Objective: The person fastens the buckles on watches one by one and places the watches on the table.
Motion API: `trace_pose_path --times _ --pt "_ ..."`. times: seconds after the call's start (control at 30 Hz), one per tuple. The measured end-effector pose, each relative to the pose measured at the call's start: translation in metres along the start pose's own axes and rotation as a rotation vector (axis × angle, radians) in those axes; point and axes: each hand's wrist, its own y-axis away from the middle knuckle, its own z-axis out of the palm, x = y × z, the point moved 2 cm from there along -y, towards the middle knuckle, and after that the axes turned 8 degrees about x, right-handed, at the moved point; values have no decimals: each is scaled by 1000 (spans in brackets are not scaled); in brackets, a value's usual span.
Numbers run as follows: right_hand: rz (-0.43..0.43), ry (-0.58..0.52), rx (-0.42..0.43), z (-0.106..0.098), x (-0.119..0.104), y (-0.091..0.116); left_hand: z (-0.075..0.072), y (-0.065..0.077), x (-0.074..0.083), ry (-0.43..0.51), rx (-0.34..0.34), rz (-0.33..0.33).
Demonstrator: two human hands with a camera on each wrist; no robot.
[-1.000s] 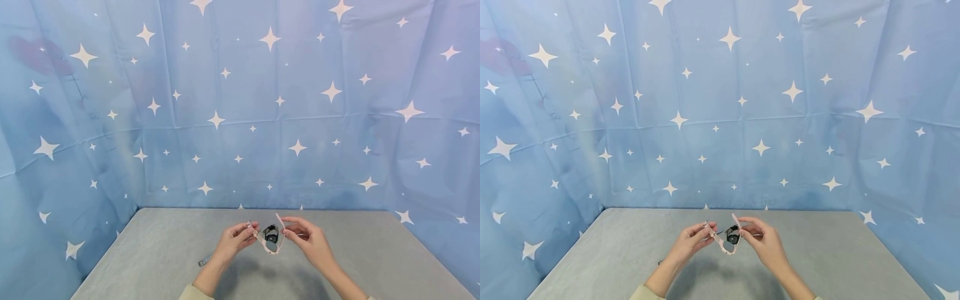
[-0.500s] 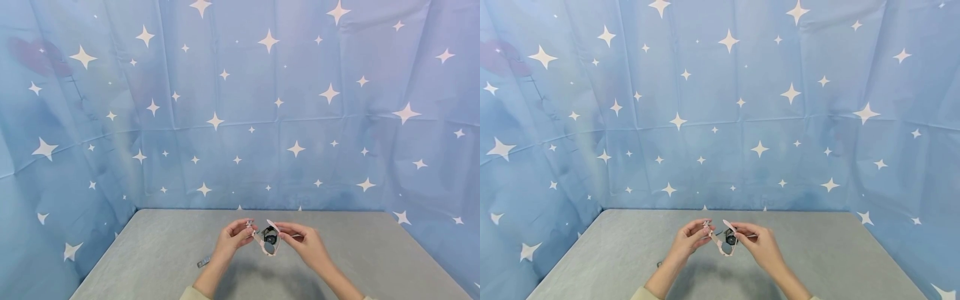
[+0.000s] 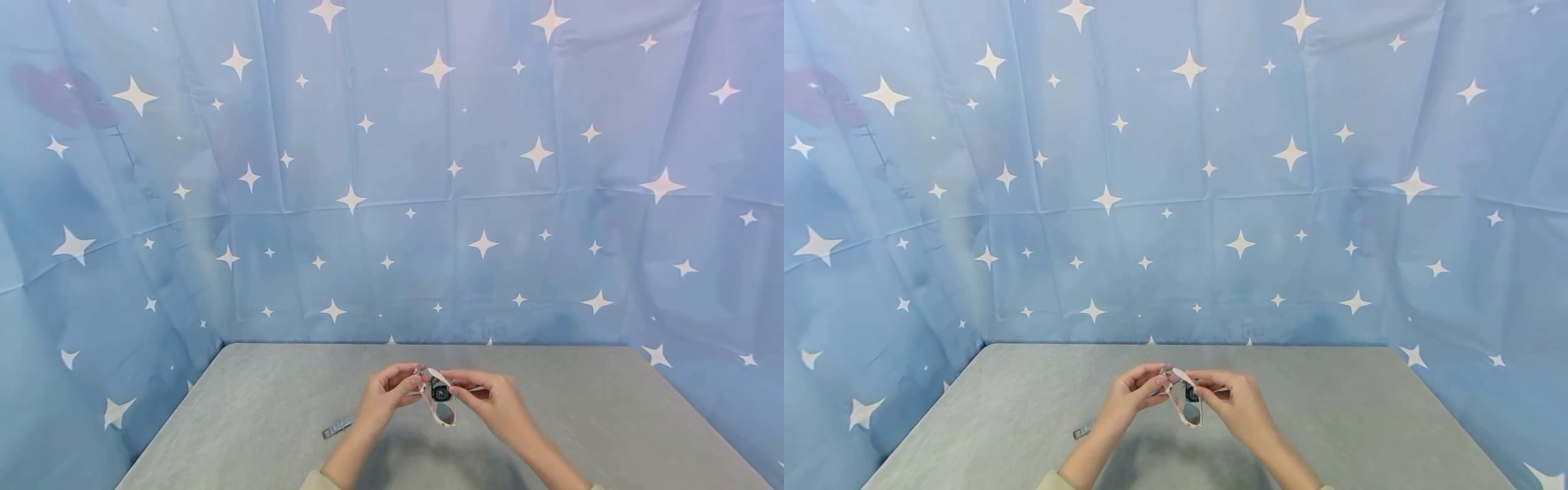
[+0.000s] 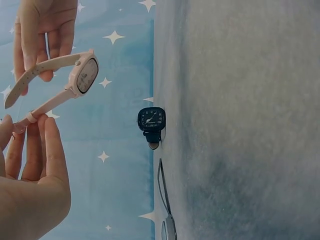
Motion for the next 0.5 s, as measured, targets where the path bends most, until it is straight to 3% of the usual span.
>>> trace_pose_path --times 0.23,0.5 --pt "-95 19 -9 4 -1 0 5 0 0 -38 -8 11" --pt "-92 35 -12 5 -4 1 7 2 -1 -58 -17 15"
